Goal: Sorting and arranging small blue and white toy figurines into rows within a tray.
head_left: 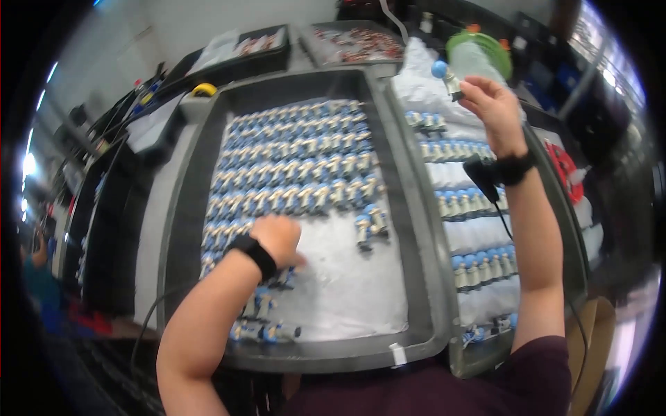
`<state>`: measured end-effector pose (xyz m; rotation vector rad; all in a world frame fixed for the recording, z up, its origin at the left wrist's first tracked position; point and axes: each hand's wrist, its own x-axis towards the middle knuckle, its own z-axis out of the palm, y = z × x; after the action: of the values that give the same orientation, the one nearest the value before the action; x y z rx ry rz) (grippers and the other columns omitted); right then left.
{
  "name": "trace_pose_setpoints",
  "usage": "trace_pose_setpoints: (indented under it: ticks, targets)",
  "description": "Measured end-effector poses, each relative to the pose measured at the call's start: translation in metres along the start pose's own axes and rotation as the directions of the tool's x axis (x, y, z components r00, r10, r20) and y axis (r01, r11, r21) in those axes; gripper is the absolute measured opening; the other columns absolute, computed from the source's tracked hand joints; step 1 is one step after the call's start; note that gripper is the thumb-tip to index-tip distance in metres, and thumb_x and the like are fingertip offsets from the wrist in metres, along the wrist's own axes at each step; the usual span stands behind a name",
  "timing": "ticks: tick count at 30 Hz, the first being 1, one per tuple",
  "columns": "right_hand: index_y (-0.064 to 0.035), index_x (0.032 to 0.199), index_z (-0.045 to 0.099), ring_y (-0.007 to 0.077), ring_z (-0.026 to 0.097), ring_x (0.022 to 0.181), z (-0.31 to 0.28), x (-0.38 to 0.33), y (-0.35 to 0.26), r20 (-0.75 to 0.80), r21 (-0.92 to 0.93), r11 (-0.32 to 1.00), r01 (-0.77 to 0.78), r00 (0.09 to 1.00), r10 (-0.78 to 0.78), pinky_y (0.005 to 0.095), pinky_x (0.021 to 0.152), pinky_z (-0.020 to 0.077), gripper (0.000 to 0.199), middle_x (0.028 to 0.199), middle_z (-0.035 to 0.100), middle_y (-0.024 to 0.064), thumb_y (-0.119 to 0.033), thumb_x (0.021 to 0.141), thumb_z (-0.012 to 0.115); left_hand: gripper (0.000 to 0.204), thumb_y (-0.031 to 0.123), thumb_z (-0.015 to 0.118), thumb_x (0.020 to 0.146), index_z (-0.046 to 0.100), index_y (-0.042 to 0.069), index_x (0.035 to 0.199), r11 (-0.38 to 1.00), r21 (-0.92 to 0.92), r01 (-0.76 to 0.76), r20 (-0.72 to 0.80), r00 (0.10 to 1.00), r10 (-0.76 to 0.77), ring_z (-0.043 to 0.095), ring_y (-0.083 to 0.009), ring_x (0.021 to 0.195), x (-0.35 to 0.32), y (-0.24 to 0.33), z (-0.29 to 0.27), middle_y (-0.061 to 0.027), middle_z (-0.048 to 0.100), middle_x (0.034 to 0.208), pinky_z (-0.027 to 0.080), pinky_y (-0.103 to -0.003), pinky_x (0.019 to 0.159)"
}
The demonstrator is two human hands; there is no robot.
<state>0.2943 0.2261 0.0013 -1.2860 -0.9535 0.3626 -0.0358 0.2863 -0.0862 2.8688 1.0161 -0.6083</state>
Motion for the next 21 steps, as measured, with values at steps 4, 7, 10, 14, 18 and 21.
trace_pose_setpoints:
  ticks: [4, 7, 10, 14, 18, 21]
  targets:
    - [0.0021, 0.080, 0.061, 0.0124, 0.058, 0.062, -0.074, 0.040, 0.066, -0.243, -0.257, 0.966, -0.041, 0.970, -0.023, 0.0232, 0.059, 0.0476, 0.019, 0.069, 0.061, 0.0065, -0.011, 0.067, 0.067, 0.042, 0.040, 0.071, 0.055, 0.062, 0.002, 0.072, 0.997, 0.056, -0.053, 0.080, 0.996, 0.049, 0.060, -0.0290, 0.071, 0.006, 0.024, 0.006, -0.0158, 0.061, 0.073, 0.048, -0.036, 0.064]
    - [-0.0027, 0.069, 0.064, 0.0175, 0.061, 0.063, -0.092, 0.052, 0.118, -0.262, -0.576, 0.811, -0.104, 0.963, -0.063, 0.0283, 0.063, 0.0476, 0.020, 0.067, 0.063, 0.0093, -0.018, 0.059, 0.069, 0.033, 0.034, 0.071, 0.055, 0.062, 0.006, 0.071, 0.994, 0.016, -0.106, 0.144, 0.984, 0.103, 0.060, -0.0270, 0.071, 0.003, 0.020, 0.003, -0.0141, 0.061, 0.071, 0.048, -0.034, 0.065]
    - [-0.0061, 0.066, 0.065, 0.0245, 0.061, 0.067, -0.072, 0.043, 0.135, -0.243, -0.708, 0.686, -0.170, 0.970, -0.010, 0.0317, 0.067, 0.0476, 0.013, 0.067, 0.062, 0.0124, -0.017, 0.058, 0.065, 0.033, 0.030, 0.067, 0.059, 0.058, 0.004, 0.077, 0.935, -0.322, -0.150, -0.075, 0.988, 0.133, 0.059, -0.0245, 0.065, 0.001, 0.010, -0.009, -0.0115, 0.060, 0.067, 0.047, -0.033, 0.061]
    - [-0.0069, 0.064, 0.064, 0.0281, 0.060, 0.069, -0.051, 0.050, 0.146, -0.281, -0.768, 0.617, -0.171, 0.956, -0.086, 0.0337, 0.069, 0.0475, 0.011, 0.068, 0.062, 0.0138, -0.016, 0.059, 0.064, 0.025, 0.011, 0.063, 0.072, 0.057, 0.002, 0.094, 0.466, -0.833, -0.298, -0.272, 0.954, 0.124, 0.053, -0.0077, 0.063, -0.002, 0.012, -0.039, -0.0029, 0.058, 0.071, 0.042, -0.020, 0.056]
    - [-0.0081, 0.063, 0.065, 0.0314, 0.060, 0.072, -0.043, 0.063, 0.162, -0.216, -0.815, 0.559, -0.152, 0.975, -0.050, 0.0357, 0.071, 0.0474, 0.007, 0.069, 0.061, 0.0166, -0.013, 0.060, 0.061, 0.028, 0.013, 0.057, 0.081, 0.053, 0.000, 0.105, -0.033, -0.946, -0.323, -0.324, 0.945, 0.040, 0.054, -0.0088, 0.070, -0.005, 0.008, -0.046, -0.0034, 0.057, 0.080, 0.046, -0.022, 0.064]
    - [-0.0030, 0.069, 0.065, 0.0321, 0.060, 0.074, -0.050, 0.060, 0.150, -0.136, -0.840, 0.528, -0.125, 0.991, 0.018, 0.0373, 0.072, 0.0468, 0.016, 0.071, 0.061, 0.0192, -0.016, 0.063, 0.058, 0.028, 0.015, 0.053, 0.084, 0.051, 0.000, 0.108, -0.158, -0.956, -0.247, -0.248, 0.969, -0.010, 0.056, -0.0103, 0.070, -0.010, 0.010, -0.054, -0.0038, 0.055, 0.080, 0.049, -0.024, 0.065]
